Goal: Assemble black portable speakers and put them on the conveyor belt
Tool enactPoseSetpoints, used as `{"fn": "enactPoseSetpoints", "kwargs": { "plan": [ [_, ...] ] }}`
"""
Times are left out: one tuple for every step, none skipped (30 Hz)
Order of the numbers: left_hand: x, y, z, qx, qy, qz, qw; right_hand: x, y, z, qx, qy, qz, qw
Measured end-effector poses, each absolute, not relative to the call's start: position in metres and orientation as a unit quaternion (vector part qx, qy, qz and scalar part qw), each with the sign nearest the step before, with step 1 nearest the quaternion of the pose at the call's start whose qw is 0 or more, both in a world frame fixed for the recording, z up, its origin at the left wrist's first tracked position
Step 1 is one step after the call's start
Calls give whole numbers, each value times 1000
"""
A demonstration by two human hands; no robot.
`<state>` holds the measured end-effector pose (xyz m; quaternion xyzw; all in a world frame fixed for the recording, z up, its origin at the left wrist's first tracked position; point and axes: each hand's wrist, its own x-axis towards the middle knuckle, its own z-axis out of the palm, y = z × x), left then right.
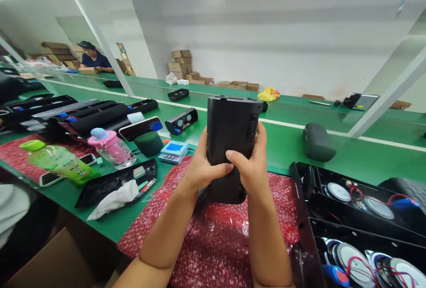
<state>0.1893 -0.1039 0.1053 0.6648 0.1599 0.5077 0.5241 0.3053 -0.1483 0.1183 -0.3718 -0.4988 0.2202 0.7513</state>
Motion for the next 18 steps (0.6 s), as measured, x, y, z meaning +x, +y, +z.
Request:
{"fn": "enactPoseSetpoints", "kwargs": {
  "plan": [
    [191, -105, 104, 665, 158, 509, 523, 308, -149, 118, -374, -504, 210, 749],
    [192, -106, 104, 666, 157, 509, 522, 310, -150, 118, -374, -507, 202, 750],
    [193, -107, 105, 668, 155, 507, 523, 312, -151, 119, -373, -507, 196, 751],
    [193, -108, 106, 671, 150, 502, 525, 314, -153, 119, -373, -507, 191, 754],
    [192, -110, 107, 675, 144, 495, 528, 315, -154, 121, -371, -506, 186, 756],
    [191, -111, 109, 680, 134, 486, 532, 315, -157, 122, -367, -506, 179, 759],
    [190, -112, 111, 686, 122, 476, 537, 313, -160, 125, -364, -506, 171, 763],
    [188, -113, 113, 691, 109, 466, 542, 309, -163, 128, -363, -505, 163, 766],
    [187, -114, 115, 696, 96, 455, 547, 304, -168, 131, -365, -500, 156, 769],
    [186, -114, 116, 700, 86, 447, 551, 296, -172, 135, -374, -493, 148, 771],
    [185, -115, 117, 701, 81, 442, 553, 288, -177, 140, -390, -483, 136, 772],
    [185, -115, 118, 702, 82, 440, 554, 279, -182, 144, -411, -473, 121, 770],
    [186, -115, 118, 701, 87, 443, 552, 270, -185, 148, -432, -463, 105, 766],
    [186, -116, 118, 700, 94, 447, 549, 263, -188, 152, -448, -457, 91, 763],
    [187, -116, 117, 698, 102, 452, 546, 259, -189, 154, -456, -454, 83, 762],
    [188, -116, 116, 697, 108, 457, 542, 257, -189, 155, -455, -452, 81, 763],
    [189, -115, 114, 696, 114, 462, 538, 258, -187, 155, -448, -453, 91, 766],
    [190, -114, 112, 695, 119, 466, 534, 262, -184, 154, -436, -453, 107, 770]
  ]
}}
